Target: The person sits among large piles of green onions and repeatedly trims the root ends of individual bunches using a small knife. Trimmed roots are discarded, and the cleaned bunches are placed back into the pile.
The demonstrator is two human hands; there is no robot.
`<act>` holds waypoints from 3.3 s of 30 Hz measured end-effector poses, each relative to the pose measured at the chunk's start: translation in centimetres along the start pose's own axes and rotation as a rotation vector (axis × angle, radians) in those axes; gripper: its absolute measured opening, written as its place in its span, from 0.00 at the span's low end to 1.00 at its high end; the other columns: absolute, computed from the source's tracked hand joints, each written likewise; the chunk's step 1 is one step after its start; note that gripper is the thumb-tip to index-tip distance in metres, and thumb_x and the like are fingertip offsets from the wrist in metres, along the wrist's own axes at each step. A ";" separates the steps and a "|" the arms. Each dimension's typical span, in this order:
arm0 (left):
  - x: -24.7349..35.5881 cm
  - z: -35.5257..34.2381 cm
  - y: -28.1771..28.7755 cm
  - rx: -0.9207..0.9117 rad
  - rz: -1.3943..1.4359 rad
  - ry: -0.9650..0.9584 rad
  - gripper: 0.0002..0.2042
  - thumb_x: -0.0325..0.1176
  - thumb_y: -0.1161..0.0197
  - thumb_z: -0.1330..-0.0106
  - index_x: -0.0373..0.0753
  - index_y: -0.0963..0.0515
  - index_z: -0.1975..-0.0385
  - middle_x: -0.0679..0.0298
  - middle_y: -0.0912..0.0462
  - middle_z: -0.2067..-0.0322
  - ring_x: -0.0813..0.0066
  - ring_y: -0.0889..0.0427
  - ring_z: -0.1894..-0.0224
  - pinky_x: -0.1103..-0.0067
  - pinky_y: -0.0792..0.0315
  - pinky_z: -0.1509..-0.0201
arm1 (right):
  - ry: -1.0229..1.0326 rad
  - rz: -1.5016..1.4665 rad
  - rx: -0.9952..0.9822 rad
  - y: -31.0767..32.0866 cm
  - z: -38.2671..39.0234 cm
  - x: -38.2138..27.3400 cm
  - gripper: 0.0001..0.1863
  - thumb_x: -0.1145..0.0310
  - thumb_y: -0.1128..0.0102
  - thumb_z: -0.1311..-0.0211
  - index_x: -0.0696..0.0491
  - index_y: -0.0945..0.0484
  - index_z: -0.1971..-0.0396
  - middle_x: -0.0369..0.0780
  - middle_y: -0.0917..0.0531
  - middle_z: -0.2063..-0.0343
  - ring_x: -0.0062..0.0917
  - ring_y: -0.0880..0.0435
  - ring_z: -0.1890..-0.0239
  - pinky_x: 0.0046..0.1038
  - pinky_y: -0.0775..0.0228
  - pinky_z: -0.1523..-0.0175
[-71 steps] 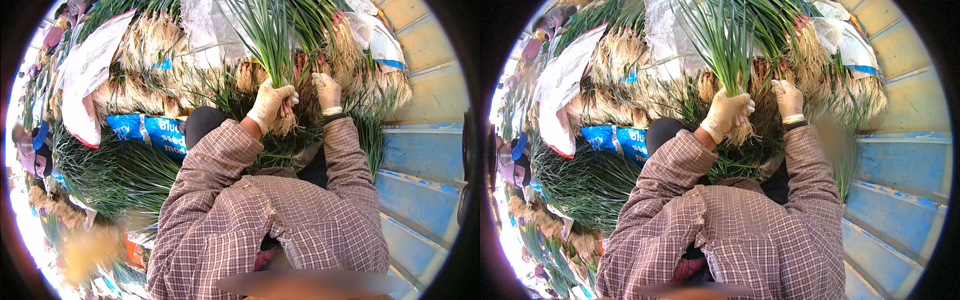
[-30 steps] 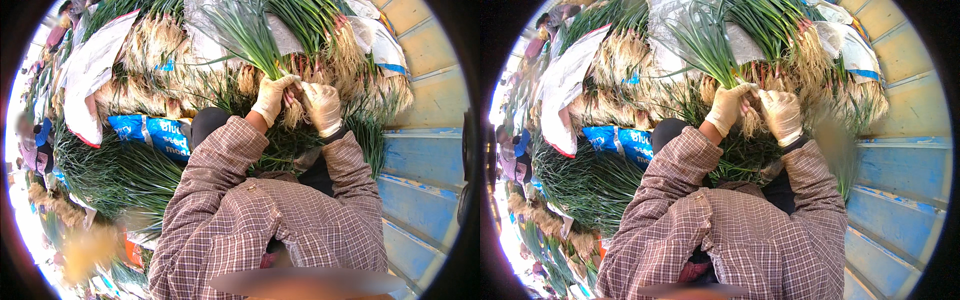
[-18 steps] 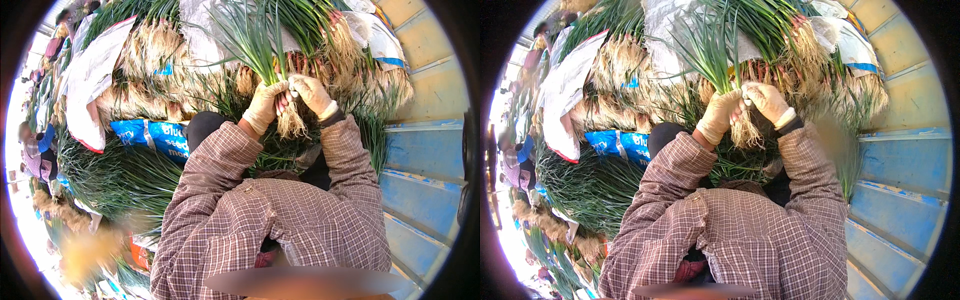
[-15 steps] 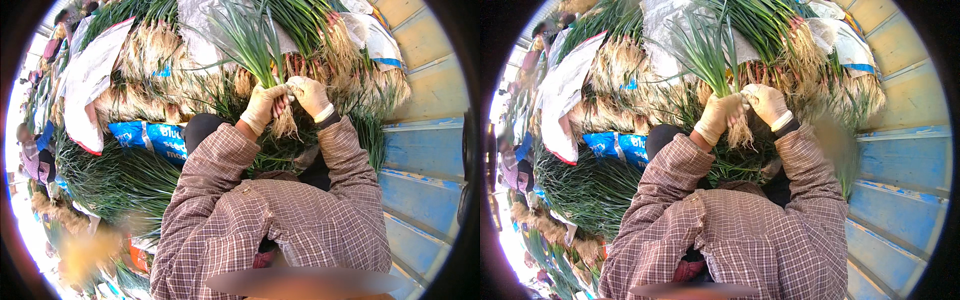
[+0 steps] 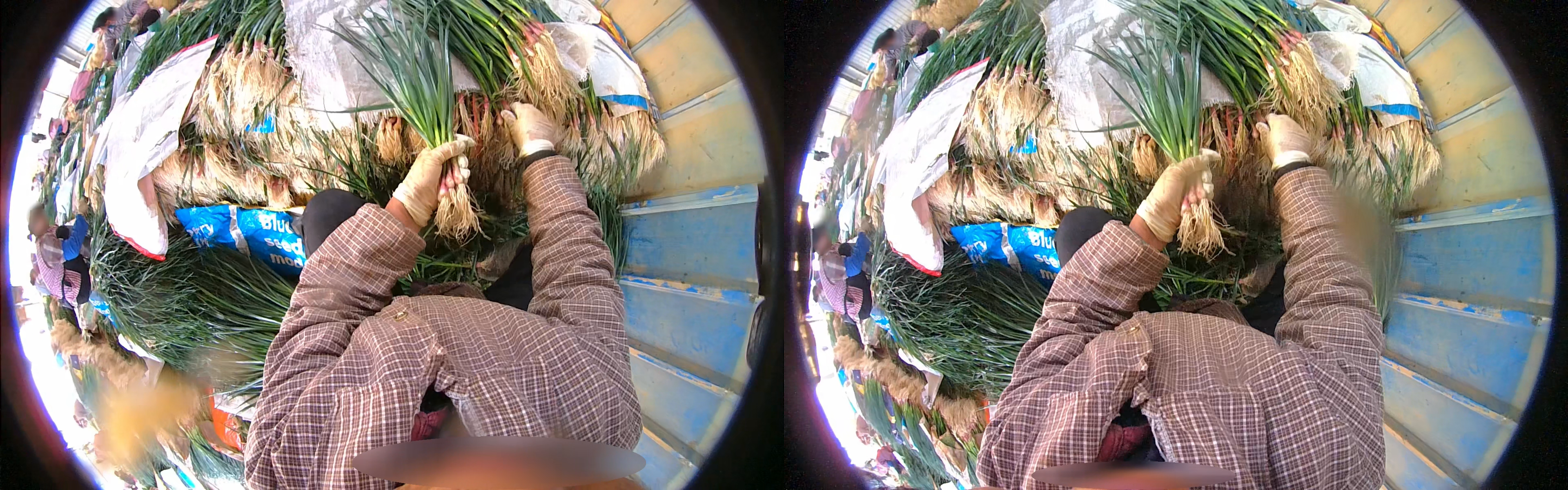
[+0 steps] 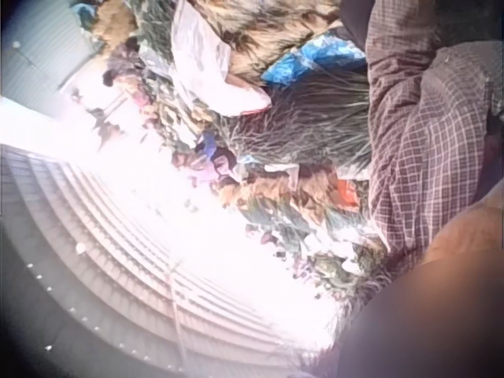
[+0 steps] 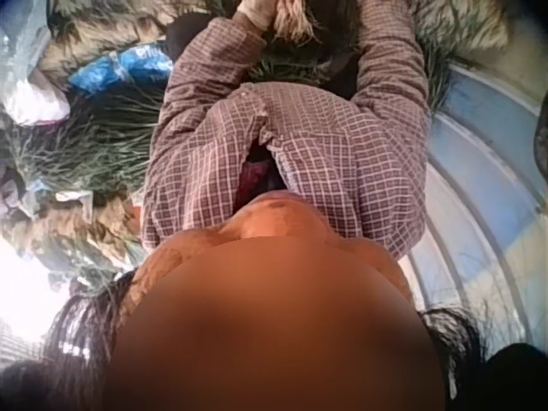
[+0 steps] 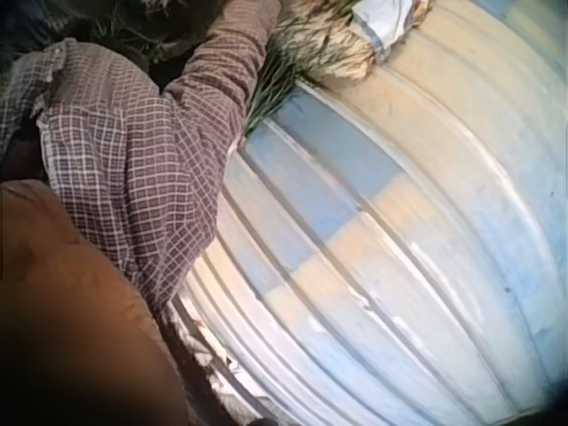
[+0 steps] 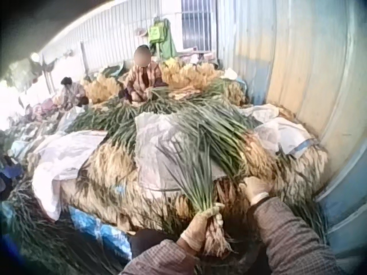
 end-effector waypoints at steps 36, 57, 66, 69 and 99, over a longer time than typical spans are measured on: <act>1.5 1.9 -0.4 0.136 -0.084 -0.197 0.07 0.27 0.39 0.39 0.31 0.24 0.76 0.60 0.20 0.83 0.79 0.26 0.89 0.84 0.36 0.91 | -0.090 -1.294 -0.090 -2.6 5.0 -3.4 0.14 0.62 0.40 0.36 0.54 0.19 0.56 0.34 0.16 0.67 0.13 0.21 0.70 0.18 0.27 0.63; -0.3 -0.4 -0.8 -0.139 0.354 -0.072 0.15 0.33 0.41 0.34 0.34 0.26 0.51 0.74 0.24 0.77 0.85 0.26 0.79 0.86 0.32 0.77 | -0.234 -0.882 -0.233 -3.4 8.6 2.2 0.18 0.58 0.44 0.35 0.51 0.22 0.51 0.39 0.15 0.58 0.34 0.16 0.61 0.32 0.26 0.51; -1.4 -1.3 0.0 -0.048 0.237 -0.008 0.07 0.32 0.42 0.34 0.36 0.24 0.60 0.65 0.22 0.82 0.75 0.24 0.84 0.80 0.29 0.83 | -0.087 -0.221 0.099 0.3 5.1 1.2 0.18 0.54 0.41 0.39 0.51 0.21 0.56 0.42 0.17 0.61 0.37 0.18 0.59 0.35 0.27 0.53; -1.5 -1.3 0.1 0.017 0.123 -0.012 0.08 0.33 0.39 0.34 0.36 0.23 0.61 0.65 0.21 0.81 0.77 0.24 0.84 0.81 0.29 0.84 | 0.126 -0.375 0.347 4.1 9.8 -2.6 0.14 0.58 0.39 0.40 0.51 0.20 0.60 0.41 0.17 0.67 0.36 0.18 0.67 0.33 0.26 0.62; -2.2 -0.5 0.4 0.092 0.238 -0.067 0.09 0.35 0.45 0.32 0.35 0.23 0.68 0.68 0.24 0.82 0.78 0.26 0.84 0.80 0.28 0.79 | 0.504 -1.307 0.247 9.1 13.3 -8.5 0.11 0.68 0.48 0.33 0.56 0.18 0.62 0.39 0.15 0.63 0.22 0.16 0.64 0.21 0.25 0.63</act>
Point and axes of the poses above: each hand's wrist, its own z-axis away from the middle knuckle, its own y-axis out of the back of the hand, x = y × z, the point moved 10 cm from there along -z, towards the middle knuckle
